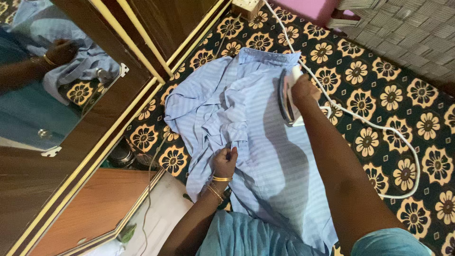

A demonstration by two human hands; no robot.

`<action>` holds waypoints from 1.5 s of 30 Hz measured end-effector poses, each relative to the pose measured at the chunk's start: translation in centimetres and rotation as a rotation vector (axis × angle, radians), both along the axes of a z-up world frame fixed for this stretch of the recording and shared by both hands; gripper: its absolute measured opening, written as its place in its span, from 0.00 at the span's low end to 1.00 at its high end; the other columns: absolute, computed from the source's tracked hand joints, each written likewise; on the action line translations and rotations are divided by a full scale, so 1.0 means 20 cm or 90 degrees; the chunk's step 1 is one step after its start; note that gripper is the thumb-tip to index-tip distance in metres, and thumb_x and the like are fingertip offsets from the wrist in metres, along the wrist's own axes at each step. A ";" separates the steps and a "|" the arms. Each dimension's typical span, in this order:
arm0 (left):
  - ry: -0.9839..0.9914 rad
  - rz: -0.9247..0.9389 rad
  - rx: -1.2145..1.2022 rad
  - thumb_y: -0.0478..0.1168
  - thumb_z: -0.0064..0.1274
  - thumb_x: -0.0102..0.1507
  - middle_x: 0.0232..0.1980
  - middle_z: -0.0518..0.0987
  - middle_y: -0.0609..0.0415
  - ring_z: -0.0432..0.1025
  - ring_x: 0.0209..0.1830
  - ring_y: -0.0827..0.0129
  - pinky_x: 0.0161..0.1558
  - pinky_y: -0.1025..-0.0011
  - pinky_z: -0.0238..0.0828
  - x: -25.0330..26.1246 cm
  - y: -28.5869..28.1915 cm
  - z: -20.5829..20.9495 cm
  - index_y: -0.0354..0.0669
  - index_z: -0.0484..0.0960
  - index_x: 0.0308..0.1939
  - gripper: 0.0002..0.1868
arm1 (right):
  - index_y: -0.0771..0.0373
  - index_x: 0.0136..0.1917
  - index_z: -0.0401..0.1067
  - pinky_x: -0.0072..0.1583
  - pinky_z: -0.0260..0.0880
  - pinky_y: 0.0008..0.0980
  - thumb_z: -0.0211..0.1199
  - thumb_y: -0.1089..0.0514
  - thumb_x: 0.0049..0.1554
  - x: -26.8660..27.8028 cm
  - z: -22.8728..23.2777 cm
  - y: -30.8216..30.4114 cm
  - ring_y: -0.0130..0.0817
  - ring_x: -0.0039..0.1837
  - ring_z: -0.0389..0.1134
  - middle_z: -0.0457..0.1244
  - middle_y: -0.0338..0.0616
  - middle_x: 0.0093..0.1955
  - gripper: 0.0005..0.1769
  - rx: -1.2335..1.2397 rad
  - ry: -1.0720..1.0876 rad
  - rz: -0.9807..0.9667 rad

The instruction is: The person irons a light blue striped shirt on a patterned table. They use a white electric iron to smooth the fabric, frequently adjusting the shirt's position and folding the sleeves to ensure even coverage.

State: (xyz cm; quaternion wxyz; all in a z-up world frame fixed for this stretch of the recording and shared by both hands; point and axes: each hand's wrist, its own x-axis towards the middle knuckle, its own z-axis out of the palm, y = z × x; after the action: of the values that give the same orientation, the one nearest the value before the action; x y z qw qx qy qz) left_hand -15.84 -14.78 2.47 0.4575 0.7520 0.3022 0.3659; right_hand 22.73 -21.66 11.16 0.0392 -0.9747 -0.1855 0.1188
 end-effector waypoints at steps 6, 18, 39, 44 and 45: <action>0.004 0.020 0.013 0.41 0.65 0.62 0.18 0.72 0.51 0.66 0.17 0.64 0.24 0.66 0.63 0.01 -0.01 -0.02 0.38 0.74 0.23 0.18 | 0.70 0.75 0.47 0.55 0.71 0.56 0.45 0.53 0.64 -0.23 -0.01 -0.29 0.64 0.55 0.72 0.66 0.71 0.56 0.31 -0.029 -0.017 -0.055; 0.000 0.026 0.017 0.41 0.65 0.60 0.19 0.74 0.52 0.68 0.18 0.65 0.25 0.66 0.64 0.03 -0.01 -0.03 0.39 0.76 0.24 0.16 | 0.64 0.62 0.64 0.60 0.70 0.56 0.47 0.54 0.64 0.05 -0.10 -0.15 0.58 0.56 0.74 0.71 0.60 0.54 0.17 0.019 -0.127 0.020; -0.006 0.011 0.059 0.40 0.64 0.61 0.19 0.71 0.50 0.66 0.18 0.60 0.25 0.63 0.61 0.03 -0.01 0.06 0.38 0.72 0.22 0.18 | 0.64 0.66 0.61 0.53 0.72 0.51 0.47 0.56 0.64 0.08 -0.01 0.19 0.57 0.54 0.74 0.71 0.60 0.54 0.18 0.003 -0.061 0.119; 0.010 0.004 0.093 0.40 0.65 0.61 0.19 0.71 0.51 0.66 0.18 0.62 0.25 0.65 0.61 0.00 -0.01 0.05 0.39 0.72 0.22 0.19 | 0.63 0.65 0.63 0.56 0.72 0.50 0.49 0.54 0.63 -0.10 0.04 0.05 0.57 0.56 0.74 0.70 0.61 0.54 0.19 -0.008 -0.022 0.113; 0.012 0.011 0.129 0.40 0.65 0.61 0.20 0.71 0.51 0.66 0.19 0.62 0.25 0.65 0.61 0.00 -0.01 0.04 0.39 0.72 0.22 0.19 | 0.63 0.65 0.62 0.55 0.72 0.51 0.48 0.54 0.63 -0.13 0.05 0.02 0.57 0.55 0.74 0.70 0.61 0.54 0.20 -0.003 -0.027 0.106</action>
State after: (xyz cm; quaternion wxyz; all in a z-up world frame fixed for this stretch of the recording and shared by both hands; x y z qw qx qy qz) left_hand -15.79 -14.90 3.26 0.3732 0.7952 0.2744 0.3912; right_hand 20.14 -21.35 12.20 0.0232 -0.9583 -0.2662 0.1010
